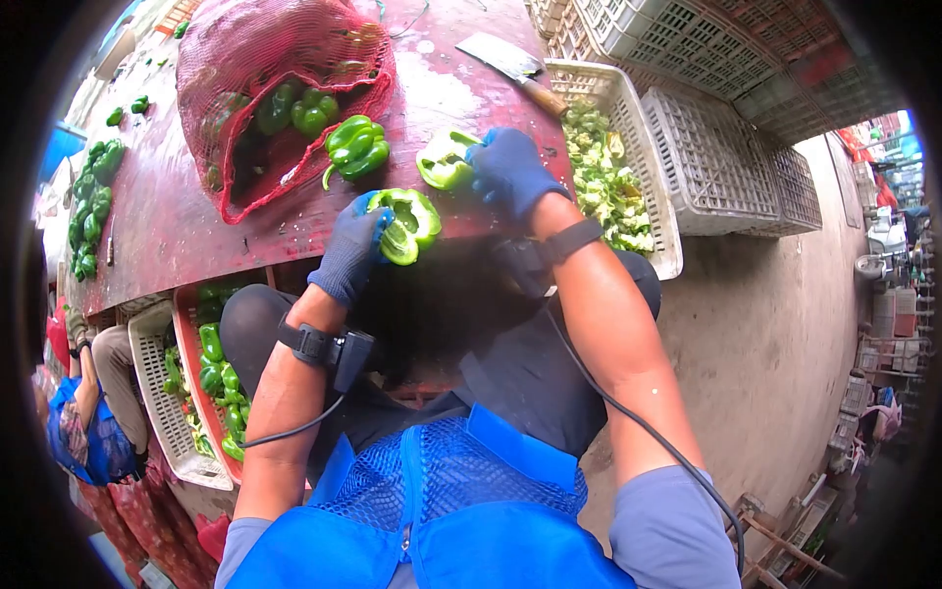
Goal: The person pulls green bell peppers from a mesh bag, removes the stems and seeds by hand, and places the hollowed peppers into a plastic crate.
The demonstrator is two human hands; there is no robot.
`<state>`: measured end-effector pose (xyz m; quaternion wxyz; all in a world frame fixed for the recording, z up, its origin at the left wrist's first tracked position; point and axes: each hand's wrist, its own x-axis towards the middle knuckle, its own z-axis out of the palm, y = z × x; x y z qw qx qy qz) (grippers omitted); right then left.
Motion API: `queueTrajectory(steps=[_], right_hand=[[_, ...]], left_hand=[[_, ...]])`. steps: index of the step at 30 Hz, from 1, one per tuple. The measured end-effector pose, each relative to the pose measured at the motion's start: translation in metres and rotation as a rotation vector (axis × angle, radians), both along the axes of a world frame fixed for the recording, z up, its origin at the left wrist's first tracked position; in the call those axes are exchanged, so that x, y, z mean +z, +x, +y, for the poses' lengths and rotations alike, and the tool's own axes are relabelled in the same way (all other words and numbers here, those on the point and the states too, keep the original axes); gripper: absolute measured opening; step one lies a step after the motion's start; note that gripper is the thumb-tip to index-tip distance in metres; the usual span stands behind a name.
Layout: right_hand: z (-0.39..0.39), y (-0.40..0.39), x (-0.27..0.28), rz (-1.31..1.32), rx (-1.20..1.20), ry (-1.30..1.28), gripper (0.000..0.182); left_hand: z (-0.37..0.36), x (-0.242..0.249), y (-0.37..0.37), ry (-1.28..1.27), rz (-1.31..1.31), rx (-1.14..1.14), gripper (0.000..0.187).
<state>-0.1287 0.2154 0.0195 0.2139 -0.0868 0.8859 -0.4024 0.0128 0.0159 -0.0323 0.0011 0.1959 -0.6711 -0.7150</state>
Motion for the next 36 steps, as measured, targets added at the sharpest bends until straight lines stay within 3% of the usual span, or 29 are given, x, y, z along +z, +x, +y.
queueTrajectory(steps=[1,2,4,6,9,12,14,15,17,18,20,22,26,28,29,31,36], right_hand=[[0.002,0.004,0.002,-0.279,-0.146,-0.256,0.02],[0.005,0.008,0.005,-0.278,-0.145,-0.254,0.02],[0.009,0.022,0.013,-0.37,-0.194,-0.509,0.014],[0.011,0.034,0.009,-0.421,-0.142,-0.528,0.016],[0.01,0.059,0.009,-0.464,-0.041,-0.567,0.02],[0.002,0.076,0.019,-0.473,-0.017,-0.545,0.022],[0.001,0.076,0.02,-0.081,0.13,-0.151,0.023],[0.001,0.075,0.02,-0.08,0.127,-0.152,0.023],[-0.001,0.077,0.019,0.835,0.281,0.138,0.038],[0.001,0.077,0.02,0.831,0.274,0.142,0.038],[0.002,0.07,0.024,0.928,0.548,0.07,0.05],[0.003,0.065,0.024,0.905,0.568,0.061,0.051],[0.002,0.06,0.028,0.868,0.588,0.056,0.05],[0.002,0.057,0.025,0.866,0.58,0.081,0.048],[0.001,0.056,0.024,0.866,0.573,0.104,0.046],[-0.001,0.055,0.023,0.839,0.574,0.161,0.043],[-0.005,0.051,0.025,0.827,0.591,0.27,0.037]], left_hand=[[0.001,0.003,0.001,0.002,0.001,0.002,0.022],[0.002,0.007,0.002,0.058,-0.031,0.012,0.022],[0.005,0.012,0.003,0.114,-0.063,0.025,0.023],[0.008,0.015,0.001,0.054,-0.037,-0.017,0.034],[0.021,0.03,-0.003,0.274,-0.017,0.028,0.036],[0.032,0.046,0.004,0.198,-0.002,0.026,0.034],[0.028,0.049,0.005,0.175,-0.005,0.021,0.033],[0.028,0.049,0.005,0.072,-0.01,-0.026,0.037],[0.026,0.052,0.005,-0.032,-0.021,-0.079,0.041],[0.026,0.056,0.005,-0.016,-0.048,-0.106,0.04],[0.023,0.056,0.002,0.001,-0.076,-0.14,0.04],[0.014,0.05,-0.001,-0.04,-0.064,-0.237,0.039],[0.017,0.039,-0.002,0.044,0.039,-0.199,0.045],[0.018,0.042,-0.003,-0.196,0.062,-0.301,0.055],[0.019,0.043,-0.003,-0.196,0.061,-0.303,0.055],[0.025,0.048,-0.002,-0.19,-0.002,-0.221,0.049],[0.03,0.067,-0.005,-0.205,-0.028,-0.285,0.04]])
